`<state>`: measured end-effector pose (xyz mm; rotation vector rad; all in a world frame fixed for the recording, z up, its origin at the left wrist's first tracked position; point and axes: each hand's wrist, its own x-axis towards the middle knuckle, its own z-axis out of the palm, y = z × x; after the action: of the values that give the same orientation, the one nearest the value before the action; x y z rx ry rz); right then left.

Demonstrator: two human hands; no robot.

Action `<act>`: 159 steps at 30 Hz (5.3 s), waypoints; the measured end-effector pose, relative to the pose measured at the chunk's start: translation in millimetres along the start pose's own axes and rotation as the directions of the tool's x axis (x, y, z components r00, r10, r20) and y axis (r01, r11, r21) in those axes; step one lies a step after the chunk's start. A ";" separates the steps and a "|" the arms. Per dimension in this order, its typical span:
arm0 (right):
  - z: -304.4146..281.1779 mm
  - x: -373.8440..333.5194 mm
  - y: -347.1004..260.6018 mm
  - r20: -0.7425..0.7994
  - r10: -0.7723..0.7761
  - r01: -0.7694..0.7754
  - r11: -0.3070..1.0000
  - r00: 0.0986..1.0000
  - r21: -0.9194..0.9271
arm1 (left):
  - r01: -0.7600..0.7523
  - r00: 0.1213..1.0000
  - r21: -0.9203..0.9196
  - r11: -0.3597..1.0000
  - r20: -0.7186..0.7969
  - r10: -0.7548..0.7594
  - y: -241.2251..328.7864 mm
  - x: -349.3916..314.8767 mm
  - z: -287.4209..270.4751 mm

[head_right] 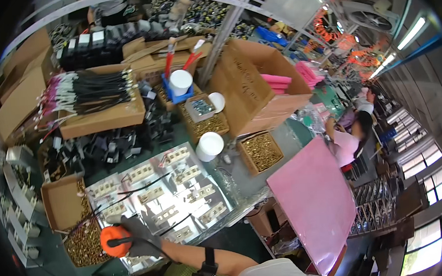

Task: Using an electric screwdriver to install screws into electrical circuit breaker components on an assembly line.

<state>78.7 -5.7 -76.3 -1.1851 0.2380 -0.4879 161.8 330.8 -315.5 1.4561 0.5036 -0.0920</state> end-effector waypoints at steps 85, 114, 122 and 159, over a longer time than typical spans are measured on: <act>46.5 16.5 6.7 0.148 -0.213 0.243 0.943 0.966 -0.227 | 0.569 0.741 -0.269 0.777 0.577 -0.343 112.7 -155.7 64.3; -7.9 -30.6 -137.3 0.148 -0.631 0.614 0.776 0.762 0.144 | 0.546 0.336 0.244 0.802 0.813 -0.476 192.9 -181.9 186.1; -88.5 -59.7 -144.4 -0.176 -0.618 0.605 0.786 0.766 -0.130 | -0.290 0.461 0.484 0.825 0.827 -0.323 142.2 -149.0 230.6; -122.1 -17.8 -106.6 -0.020 -0.606 0.603 0.794 0.795 -0.080 | 0.264 0.452 0.364 0.893 0.771 -0.448 133.4 -174.8 245.6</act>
<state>-14.4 -128.7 -23.6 -1.3133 -0.1029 -1.0802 120.3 70.1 -118.0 1.2712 -0.0379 -1.1909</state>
